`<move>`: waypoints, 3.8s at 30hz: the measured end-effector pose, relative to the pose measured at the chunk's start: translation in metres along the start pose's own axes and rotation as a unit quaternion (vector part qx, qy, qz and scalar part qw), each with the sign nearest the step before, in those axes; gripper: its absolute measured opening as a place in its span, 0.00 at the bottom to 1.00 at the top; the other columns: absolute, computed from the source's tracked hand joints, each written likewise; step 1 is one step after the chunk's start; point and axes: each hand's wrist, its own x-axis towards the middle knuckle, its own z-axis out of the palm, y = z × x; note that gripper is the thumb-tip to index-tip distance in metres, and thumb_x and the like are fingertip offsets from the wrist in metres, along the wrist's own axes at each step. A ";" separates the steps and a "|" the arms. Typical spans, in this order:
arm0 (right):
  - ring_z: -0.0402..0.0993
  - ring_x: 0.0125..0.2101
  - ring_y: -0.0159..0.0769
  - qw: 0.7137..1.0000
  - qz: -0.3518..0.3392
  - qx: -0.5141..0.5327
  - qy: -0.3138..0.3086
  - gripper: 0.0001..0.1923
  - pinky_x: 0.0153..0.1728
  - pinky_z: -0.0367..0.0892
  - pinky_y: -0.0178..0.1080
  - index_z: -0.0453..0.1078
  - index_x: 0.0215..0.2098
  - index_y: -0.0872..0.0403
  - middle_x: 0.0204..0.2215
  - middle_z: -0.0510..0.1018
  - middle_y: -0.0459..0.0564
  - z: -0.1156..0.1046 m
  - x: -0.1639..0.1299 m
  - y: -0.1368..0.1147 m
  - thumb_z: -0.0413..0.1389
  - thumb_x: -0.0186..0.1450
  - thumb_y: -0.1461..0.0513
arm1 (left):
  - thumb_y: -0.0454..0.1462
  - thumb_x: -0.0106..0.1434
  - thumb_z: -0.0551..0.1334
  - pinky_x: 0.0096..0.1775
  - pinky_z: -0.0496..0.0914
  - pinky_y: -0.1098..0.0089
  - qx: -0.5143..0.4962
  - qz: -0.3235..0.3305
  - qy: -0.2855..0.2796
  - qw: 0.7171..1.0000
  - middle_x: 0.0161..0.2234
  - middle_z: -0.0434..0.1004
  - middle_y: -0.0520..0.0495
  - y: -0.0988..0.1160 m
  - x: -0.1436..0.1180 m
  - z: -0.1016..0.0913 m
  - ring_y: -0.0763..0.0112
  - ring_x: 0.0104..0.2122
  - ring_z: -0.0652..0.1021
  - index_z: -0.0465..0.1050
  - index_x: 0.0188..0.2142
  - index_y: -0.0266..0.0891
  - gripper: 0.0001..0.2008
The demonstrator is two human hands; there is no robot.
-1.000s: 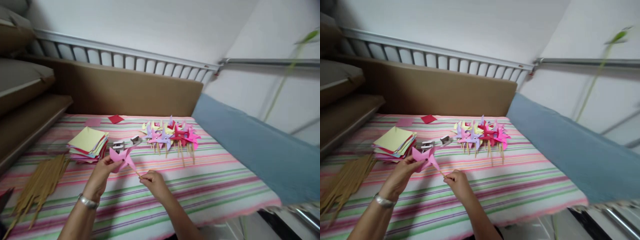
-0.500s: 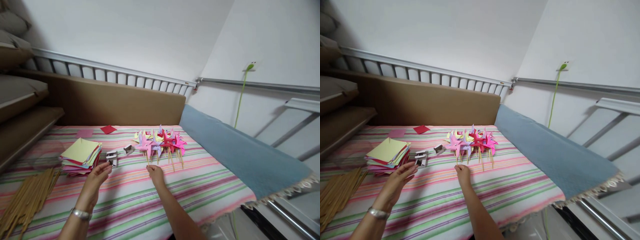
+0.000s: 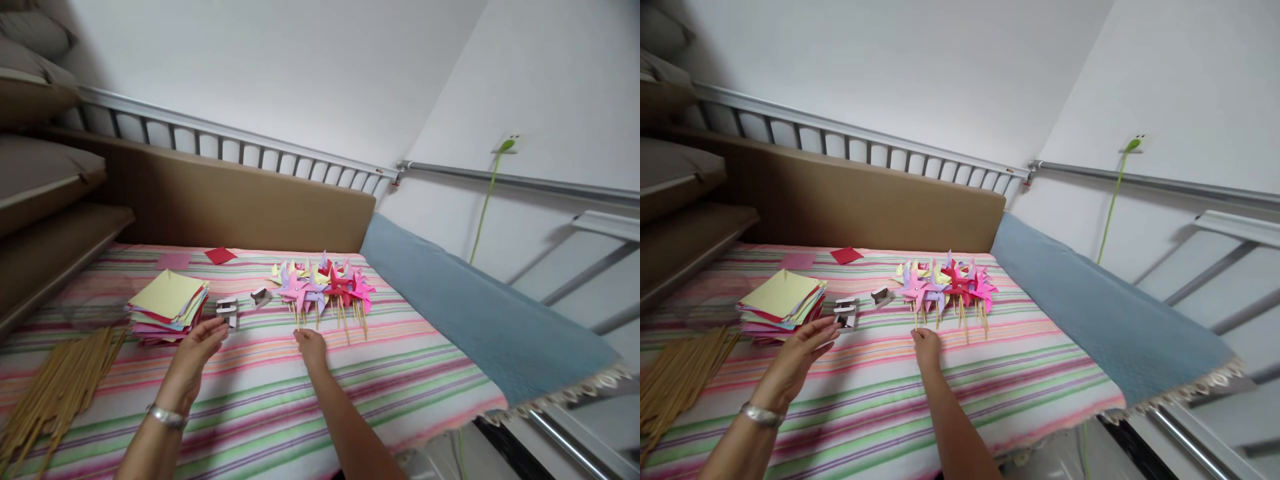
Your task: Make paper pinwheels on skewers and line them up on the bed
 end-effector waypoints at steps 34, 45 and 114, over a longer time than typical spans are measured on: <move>0.73 0.24 0.37 0.996 -0.055 -0.022 0.063 0.12 0.23 0.66 0.34 0.74 0.25 0.55 0.20 0.78 0.48 -0.006 -0.018 0.006 0.54 0.52 0.55 | 0.42 0.40 0.73 0.44 0.67 0.63 -0.019 0.001 -0.002 1.000 0.40 0.79 0.40 0.010 -0.002 -0.005 0.60 0.41 0.77 0.75 0.38 0.38 0.24; 0.73 0.25 0.39 0.997 -0.043 -0.025 0.064 0.18 0.27 0.67 0.38 0.72 0.30 0.56 0.23 0.78 0.50 -0.021 -0.030 0.005 0.53 0.52 0.51 | 0.39 0.42 0.71 0.39 0.66 0.68 -0.059 0.035 0.012 0.998 0.35 0.80 0.42 0.025 -0.021 0.002 0.66 0.35 0.78 0.75 0.37 0.36 0.20; 0.70 0.39 0.36 0.807 -0.487 -0.218 -0.255 0.08 0.42 0.61 0.35 0.71 0.37 0.55 0.35 0.77 0.51 0.173 -0.047 -0.179 0.51 0.62 0.63 | 0.31 0.47 0.67 0.37 0.71 0.71 -0.312 0.224 0.182 0.905 0.26 0.78 0.51 0.077 -0.035 -0.069 0.75 0.27 0.77 0.73 0.30 0.36 0.08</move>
